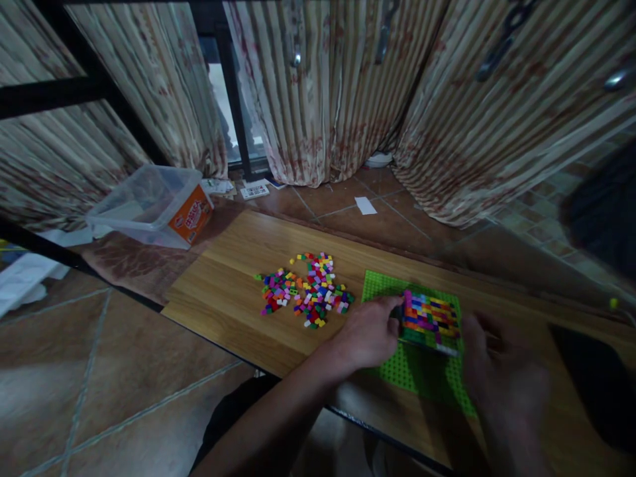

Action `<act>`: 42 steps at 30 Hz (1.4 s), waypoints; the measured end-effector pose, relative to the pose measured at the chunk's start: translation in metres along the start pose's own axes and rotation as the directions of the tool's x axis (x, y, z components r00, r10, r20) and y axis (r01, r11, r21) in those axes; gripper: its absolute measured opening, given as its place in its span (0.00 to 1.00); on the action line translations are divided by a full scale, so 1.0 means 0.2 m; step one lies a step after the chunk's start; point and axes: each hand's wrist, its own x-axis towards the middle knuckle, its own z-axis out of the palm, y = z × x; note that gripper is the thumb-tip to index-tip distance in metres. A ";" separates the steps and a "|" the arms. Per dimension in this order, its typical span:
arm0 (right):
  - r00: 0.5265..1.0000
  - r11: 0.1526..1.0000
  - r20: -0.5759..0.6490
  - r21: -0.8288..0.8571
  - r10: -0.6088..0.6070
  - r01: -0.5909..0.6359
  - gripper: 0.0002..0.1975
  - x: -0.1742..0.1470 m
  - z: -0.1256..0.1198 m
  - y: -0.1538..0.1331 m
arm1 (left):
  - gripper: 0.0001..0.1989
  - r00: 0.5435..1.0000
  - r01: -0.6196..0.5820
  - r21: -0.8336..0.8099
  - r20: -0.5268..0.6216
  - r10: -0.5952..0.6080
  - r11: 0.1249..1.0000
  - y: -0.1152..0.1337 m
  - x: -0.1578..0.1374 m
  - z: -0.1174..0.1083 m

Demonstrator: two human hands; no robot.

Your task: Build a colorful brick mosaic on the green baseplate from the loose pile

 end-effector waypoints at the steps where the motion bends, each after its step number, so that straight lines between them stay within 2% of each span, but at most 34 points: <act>1: 0.997 0.999 -0.066 0.025 -0.041 0.043 0.28 -0.02 0.00 -0.01 | 0.23 1.000 0.001 -0.016 -0.012 -0.001 1.000 0.00 0.00 -0.01; 3: 0.970 0.982 -0.184 0.072 -0.160 0.176 0.26 -0.05 0.00 -0.05 | 0.22 0.998 0.006 -0.060 -0.058 -0.010 0.998 -0.01 0.00 -0.03; 5: 0.925 0.939 -0.241 0.110 -0.294 0.327 0.22 -0.10 0.02 -0.08 | 0.20 0.990 0.017 -0.112 -0.138 -0.032 0.994 -0.04 0.01 -0.06; 9: 0.831 0.798 -0.139 0.231 -0.539 0.557 0.11 -0.19 0.11 -0.16 | 0.14 0.930 -0.014 -0.275 -0.358 -0.089 0.961 -0.11 0.03 -0.17; 11: 0.786 0.741 -0.068 0.291 -0.614 0.605 0.09 -0.23 0.16 -0.19 | 0.12 0.875 -0.054 -0.380 -0.463 -0.140 0.923 -0.15 0.04 -0.24; 14: 0.754 0.706 0.005 0.354 -0.657 0.613 0.08 -0.27 0.23 -0.24 | 0.09 0.780 -0.115 -0.529 -0.572 -0.253 0.841 -0.18 0.04 -0.35; 17: 0.729 0.694 0.059 0.366 -0.682 0.620 0.09 -0.28 0.31 -0.28 | 0.08 0.717 -0.165 -0.625 -0.607 -0.343 0.763 -0.20 0.02 -0.45; 21: 0.688 0.670 0.078 0.333 -0.721 0.664 0.10 -0.27 0.41 -0.35 | 0.07 0.716 -0.179 -0.671 -0.591 -0.372 0.719 -0.20 -0.02 -0.51; 29: 0.601 0.612 0.126 0.250 -0.789 0.750 0.12 -0.26 0.56 -0.49 | 0.08 0.717 -0.168 -0.723 -0.556 -0.421 0.669 -0.19 -0.07 -0.57; 36: 0.582 0.621 0.244 0.136 -0.776 0.772 0.12 -0.26 0.58 -0.50 | 0.07 0.710 -0.179 -0.714 -0.570 -0.413 0.677 -0.21 -0.09 -0.60; 42: 0.572 0.617 0.232 0.247 -0.787 0.747 0.06 -0.23 0.57 -0.47 | 0.07 0.711 -0.176 -0.712 -0.570 -0.412 0.680 -0.20 -0.09 -0.60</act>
